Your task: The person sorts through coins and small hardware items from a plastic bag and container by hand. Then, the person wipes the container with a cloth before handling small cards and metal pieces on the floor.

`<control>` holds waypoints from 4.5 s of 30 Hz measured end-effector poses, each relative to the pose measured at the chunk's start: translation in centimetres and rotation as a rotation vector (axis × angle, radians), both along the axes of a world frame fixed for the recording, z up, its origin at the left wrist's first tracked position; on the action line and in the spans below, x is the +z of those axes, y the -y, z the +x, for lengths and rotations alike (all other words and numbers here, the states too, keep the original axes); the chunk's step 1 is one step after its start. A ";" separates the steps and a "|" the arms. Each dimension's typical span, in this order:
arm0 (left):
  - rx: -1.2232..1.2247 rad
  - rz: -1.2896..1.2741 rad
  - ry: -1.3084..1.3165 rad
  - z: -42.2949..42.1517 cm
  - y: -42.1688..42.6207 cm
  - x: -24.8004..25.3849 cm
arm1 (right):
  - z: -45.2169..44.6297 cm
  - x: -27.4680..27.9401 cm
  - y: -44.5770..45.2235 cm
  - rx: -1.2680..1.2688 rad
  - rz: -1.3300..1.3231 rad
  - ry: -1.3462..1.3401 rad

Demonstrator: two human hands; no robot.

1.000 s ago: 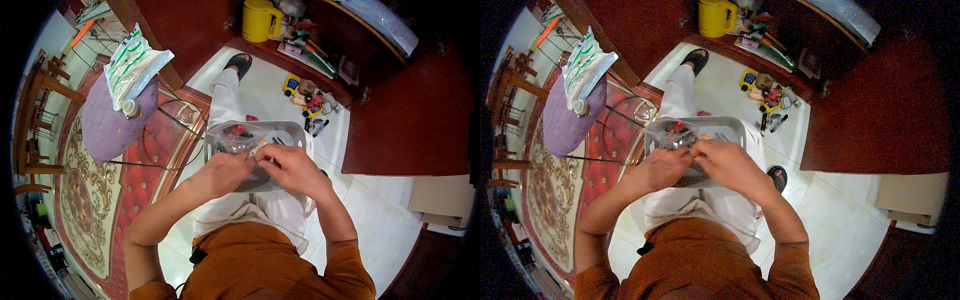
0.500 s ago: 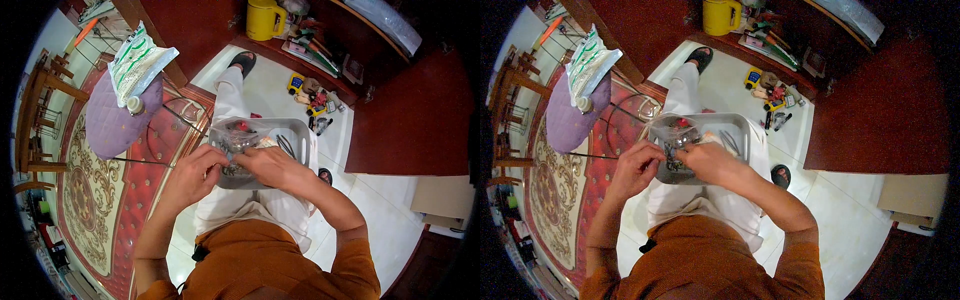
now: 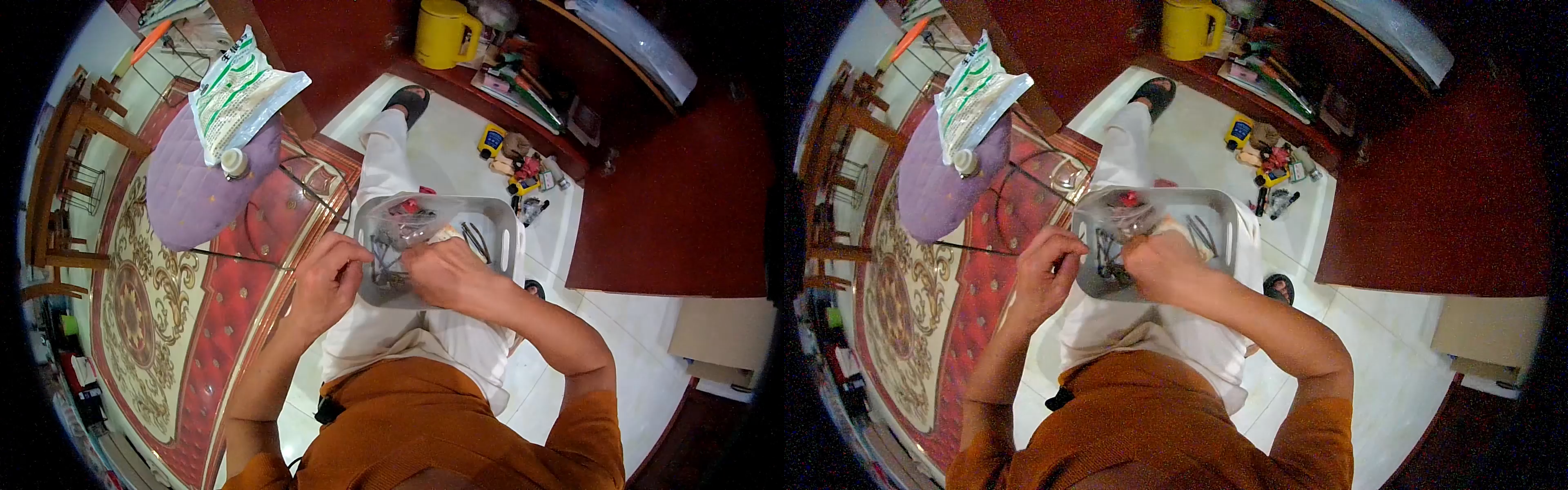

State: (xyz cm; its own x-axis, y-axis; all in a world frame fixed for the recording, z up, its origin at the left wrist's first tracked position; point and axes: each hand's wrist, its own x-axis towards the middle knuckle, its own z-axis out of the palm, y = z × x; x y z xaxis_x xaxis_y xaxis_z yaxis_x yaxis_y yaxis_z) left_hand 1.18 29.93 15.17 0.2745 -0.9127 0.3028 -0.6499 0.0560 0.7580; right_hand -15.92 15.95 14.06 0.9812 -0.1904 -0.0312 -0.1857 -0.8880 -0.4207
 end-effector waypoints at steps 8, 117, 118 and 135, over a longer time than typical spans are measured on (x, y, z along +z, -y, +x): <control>-0.017 -0.026 0.086 -1.5 -1.0 0.4 | -2.8 3.1 1.7 -0.159 0.267 0.080; 0.155 -0.248 -0.195 -1.6 4.1 2.8 | 0.9 7.5 2.2 -0.215 0.072 0.517; 0.159 -0.246 -0.181 -1.7 4.1 2.9 | 1.0 7.5 2.1 -0.205 0.014 0.497; 0.053 -0.143 -0.616 0.3 5.3 2.5 | 0.0 6.4 2.4 -0.535 0.490 0.491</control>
